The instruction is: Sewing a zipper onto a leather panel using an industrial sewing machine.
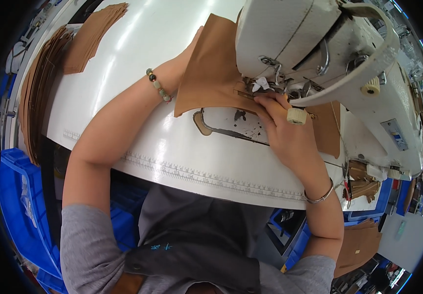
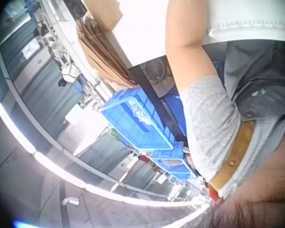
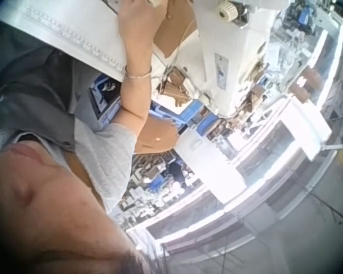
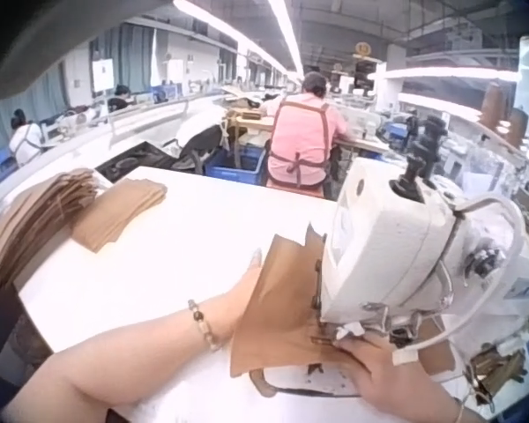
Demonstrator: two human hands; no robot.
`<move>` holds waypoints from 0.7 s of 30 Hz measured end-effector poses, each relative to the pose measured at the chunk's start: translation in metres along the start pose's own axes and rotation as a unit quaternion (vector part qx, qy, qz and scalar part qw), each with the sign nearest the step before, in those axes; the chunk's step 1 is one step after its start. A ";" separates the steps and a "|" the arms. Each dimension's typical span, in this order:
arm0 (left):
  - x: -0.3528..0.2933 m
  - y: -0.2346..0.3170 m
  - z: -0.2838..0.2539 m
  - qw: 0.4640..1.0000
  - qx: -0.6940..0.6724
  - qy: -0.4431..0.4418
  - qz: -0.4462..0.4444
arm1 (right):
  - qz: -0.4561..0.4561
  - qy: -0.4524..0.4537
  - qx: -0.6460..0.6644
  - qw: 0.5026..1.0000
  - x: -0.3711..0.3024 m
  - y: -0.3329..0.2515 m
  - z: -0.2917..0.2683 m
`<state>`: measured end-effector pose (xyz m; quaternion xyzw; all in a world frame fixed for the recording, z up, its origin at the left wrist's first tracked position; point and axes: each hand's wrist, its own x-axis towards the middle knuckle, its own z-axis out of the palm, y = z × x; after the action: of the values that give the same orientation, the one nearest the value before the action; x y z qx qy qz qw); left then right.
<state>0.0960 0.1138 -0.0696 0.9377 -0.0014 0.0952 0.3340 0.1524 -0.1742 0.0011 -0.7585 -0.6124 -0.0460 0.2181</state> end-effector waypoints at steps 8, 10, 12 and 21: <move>-0.008 -0.001 0.009 0.974 -0.226 -0.002 0.034 | 0.038 -0.096 -0.025 0.994 -0.007 -0.016 -0.013; -0.009 0.005 0.008 0.978 0.208 -0.014 0.020 | 0.037 -0.097 -0.035 0.994 -0.007 -0.016 -0.011; -0.007 0.013 0.007 0.955 0.292 0.029 0.038 | 0.037 -0.097 -0.045 0.994 -0.007 -0.017 -0.009; -0.024 0.014 -0.054 0.928 0.221 0.260 -0.151 | -0.063 -0.057 -0.093 0.992 -0.007 -0.020 0.000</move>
<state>0.0618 0.1354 -0.0236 0.9194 0.2483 0.2816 0.1173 0.1320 -0.1772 0.0045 -0.7366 -0.6637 -0.0734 0.1076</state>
